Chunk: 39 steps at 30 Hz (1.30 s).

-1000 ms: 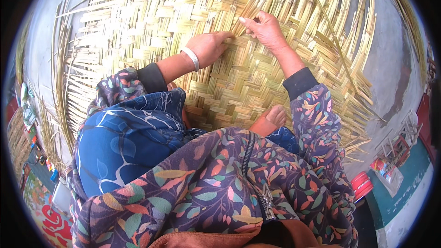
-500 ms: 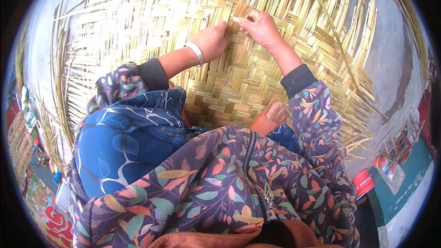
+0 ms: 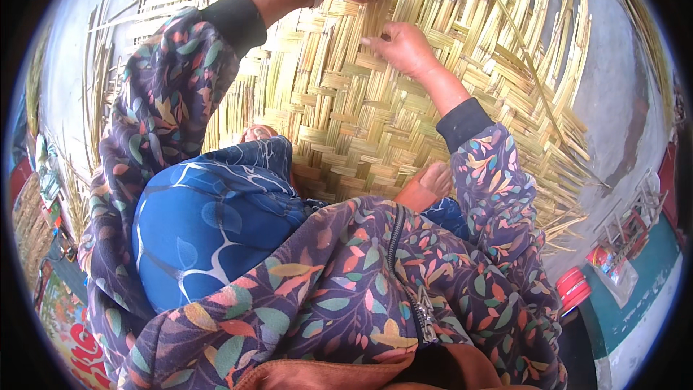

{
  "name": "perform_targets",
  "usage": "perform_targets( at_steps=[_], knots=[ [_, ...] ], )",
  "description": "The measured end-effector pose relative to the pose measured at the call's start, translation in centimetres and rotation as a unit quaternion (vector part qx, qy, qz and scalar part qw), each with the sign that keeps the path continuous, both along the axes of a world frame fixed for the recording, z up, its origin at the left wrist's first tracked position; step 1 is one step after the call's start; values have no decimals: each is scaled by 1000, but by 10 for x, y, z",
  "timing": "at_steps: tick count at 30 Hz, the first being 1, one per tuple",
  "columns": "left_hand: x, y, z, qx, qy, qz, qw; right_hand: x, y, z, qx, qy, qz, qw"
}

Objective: The person sits on the floor and weaves a basket using dried palm leaves. They interlace the leaves by hand, adjusting and tightening the weave as they work.

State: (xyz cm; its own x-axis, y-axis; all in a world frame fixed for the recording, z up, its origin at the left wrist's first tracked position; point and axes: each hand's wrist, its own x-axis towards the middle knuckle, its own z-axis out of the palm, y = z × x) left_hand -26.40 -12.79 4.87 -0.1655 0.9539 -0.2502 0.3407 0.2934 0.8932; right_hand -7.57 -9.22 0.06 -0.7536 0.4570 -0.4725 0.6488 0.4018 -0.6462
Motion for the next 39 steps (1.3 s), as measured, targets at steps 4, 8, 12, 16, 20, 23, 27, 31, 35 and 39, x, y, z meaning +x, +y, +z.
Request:
perform_targets(
  at_steps=[4, 8, 12, 16, 20, 23, 27, 31, 35, 39],
  knots=[
    [-1, 16, 10, -38, 25, -36, 998, 2, 3, 1, -104, 63, -69, 990],
    [-2, 26, 11, -69, 45, -60, 995, -1, 8, -11, -185, 91, -142, 968],
    [-6, 34, 10, -96, 62, -72, 991, -7, 3, 0, -71, 23, -74, 994],
    [-8, 42, 14, -113, 70, -85, 987, -5, 4, 2, -61, 8, -61, 996],
    [-4, 43, 23, -116, 102, -97, 983, -1, 5, -11, -168, 94, -141, 971],
    [-6, 39, 30, -145, 144, -114, 972, -1, 6, -7, -229, 104, -180, 951],
    [-1, 2, -14, -181, 142, -196, 953, 5, 11, -8, -241, 124, -177, 946],
    [16, -43, -34, -145, 127, -218, 957, 5, 12, -17, -244, 152, -161, 944],
    [26, -61, -35, -133, 120, -117, 977, 2, 8, -16, -244, 146, -166, 944],
    [33, -60, -40, -132, 159, -114, 972, 5, 9, -4, -274, 154, -200, 928]
  ],
)
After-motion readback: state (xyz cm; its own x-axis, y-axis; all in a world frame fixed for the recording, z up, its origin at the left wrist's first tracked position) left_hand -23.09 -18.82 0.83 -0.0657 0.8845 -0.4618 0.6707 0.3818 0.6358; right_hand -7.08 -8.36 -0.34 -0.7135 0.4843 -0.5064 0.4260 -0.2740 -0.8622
